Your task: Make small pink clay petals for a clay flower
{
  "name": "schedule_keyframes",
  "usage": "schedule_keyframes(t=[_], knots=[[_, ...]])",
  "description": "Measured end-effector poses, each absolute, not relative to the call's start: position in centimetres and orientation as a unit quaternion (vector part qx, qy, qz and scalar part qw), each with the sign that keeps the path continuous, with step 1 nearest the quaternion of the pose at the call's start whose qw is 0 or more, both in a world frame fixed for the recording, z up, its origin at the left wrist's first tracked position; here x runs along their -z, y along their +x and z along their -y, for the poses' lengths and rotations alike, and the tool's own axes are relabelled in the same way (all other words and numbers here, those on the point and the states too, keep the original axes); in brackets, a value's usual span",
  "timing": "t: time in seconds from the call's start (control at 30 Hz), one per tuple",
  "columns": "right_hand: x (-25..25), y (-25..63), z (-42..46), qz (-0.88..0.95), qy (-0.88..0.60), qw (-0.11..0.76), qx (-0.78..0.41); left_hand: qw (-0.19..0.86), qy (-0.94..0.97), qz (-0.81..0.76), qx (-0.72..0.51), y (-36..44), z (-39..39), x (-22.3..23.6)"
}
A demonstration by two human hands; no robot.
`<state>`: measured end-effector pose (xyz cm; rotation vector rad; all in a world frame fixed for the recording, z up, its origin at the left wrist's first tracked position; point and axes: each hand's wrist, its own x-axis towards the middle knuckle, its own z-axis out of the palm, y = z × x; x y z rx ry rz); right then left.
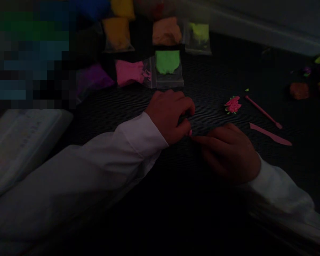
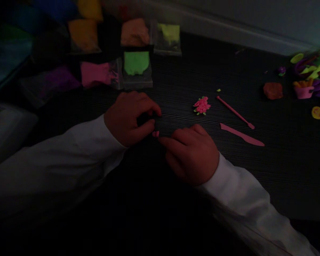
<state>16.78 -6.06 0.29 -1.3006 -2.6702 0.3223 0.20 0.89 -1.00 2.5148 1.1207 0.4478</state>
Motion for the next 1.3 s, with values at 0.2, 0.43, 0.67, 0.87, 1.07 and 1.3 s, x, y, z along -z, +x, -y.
schedule_keyframes(t=[0.2,0.43,0.67,0.87,1.07,1.3], knots=[[-0.3,16.8,6.0,0.891,-0.433,0.074,-0.109,0.193,0.907,-0.355,-0.119,-0.4,-1.5,0.6],[-0.2,16.7,5.9,0.892,-0.432,0.071,-0.109,0.216,0.923,-0.304,-0.090,-1.2,-2.3,0.5],[-0.3,16.6,6.0,0.888,-0.440,0.072,-0.109,0.220,0.924,-0.302,-0.083,-1.1,-2.2,0.4],[-0.3,16.7,6.0,0.889,-0.438,0.072,-0.108,0.213,0.925,-0.304,-0.082,-1.1,-2.2,0.3],[-0.4,16.6,5.9,0.891,-0.434,0.069,-0.112,0.218,0.925,-0.299,-0.088,-1.1,-2.2,0.5],[-0.3,16.6,5.9,0.892,-0.433,0.069,-0.111,0.228,0.924,-0.295,-0.086,-1.1,-2.4,0.4]])
